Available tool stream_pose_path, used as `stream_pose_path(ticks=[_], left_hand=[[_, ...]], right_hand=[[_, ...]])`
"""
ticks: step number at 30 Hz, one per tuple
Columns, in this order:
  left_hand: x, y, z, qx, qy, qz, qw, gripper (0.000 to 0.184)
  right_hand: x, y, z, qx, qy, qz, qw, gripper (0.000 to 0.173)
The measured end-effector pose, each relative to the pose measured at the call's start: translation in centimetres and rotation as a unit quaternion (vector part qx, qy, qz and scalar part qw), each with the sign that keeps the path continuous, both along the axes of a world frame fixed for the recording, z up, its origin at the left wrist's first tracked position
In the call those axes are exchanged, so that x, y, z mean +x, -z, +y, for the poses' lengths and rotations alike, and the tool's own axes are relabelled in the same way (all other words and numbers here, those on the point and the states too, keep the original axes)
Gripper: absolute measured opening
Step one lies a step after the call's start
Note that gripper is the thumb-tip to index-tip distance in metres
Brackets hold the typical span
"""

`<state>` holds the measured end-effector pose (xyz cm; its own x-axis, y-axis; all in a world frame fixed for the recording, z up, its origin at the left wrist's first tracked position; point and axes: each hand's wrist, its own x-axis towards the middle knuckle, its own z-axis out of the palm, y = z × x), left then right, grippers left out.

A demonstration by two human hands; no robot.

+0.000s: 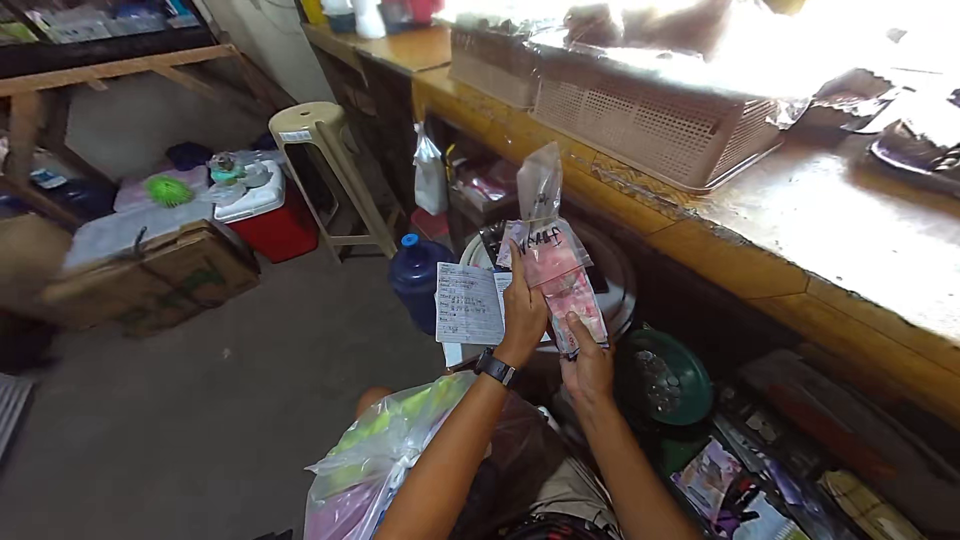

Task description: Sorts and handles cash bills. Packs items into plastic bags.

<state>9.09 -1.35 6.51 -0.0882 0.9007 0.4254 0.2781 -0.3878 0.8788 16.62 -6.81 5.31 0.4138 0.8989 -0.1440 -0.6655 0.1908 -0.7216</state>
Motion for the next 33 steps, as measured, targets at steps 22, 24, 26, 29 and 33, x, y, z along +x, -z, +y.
stream_pose_path(ticks=[22, 24, 26, 29, 33], left_hand=[[-3.6, -5.3, 1.2, -0.04, 0.166, -0.382, 0.908, 0.03], [-3.2, -4.7, 1.1, -0.064, 0.177, -0.393, 0.9, 0.04], [-3.2, -4.9, 0.7, -0.074, 0.161, -0.383, 0.907, 0.052], [-3.1, -5.4, 0.4, -0.082, 0.106, -0.356, 0.925, 0.052], [-3.5, -4.3, -0.7, -0.135, 0.103, -0.297, 0.94, 0.045]], right_hand=[[-1.5, 0.5, -1.5, 0.154, -0.045, -0.142, 0.977, 0.047], [-1.0, 1.9, -1.2, 0.218, 0.005, -0.254, 0.942, 0.043], [-0.7, 2.1, -1.1, 0.239, 0.021, -0.301, 0.923, 0.04], [-0.8, 1.8, -1.6, 0.216, -0.006, -0.285, 0.934, 0.042], [-1.3, 0.4, -1.8, 0.113, -0.057, -0.161, 0.979, 0.044]])
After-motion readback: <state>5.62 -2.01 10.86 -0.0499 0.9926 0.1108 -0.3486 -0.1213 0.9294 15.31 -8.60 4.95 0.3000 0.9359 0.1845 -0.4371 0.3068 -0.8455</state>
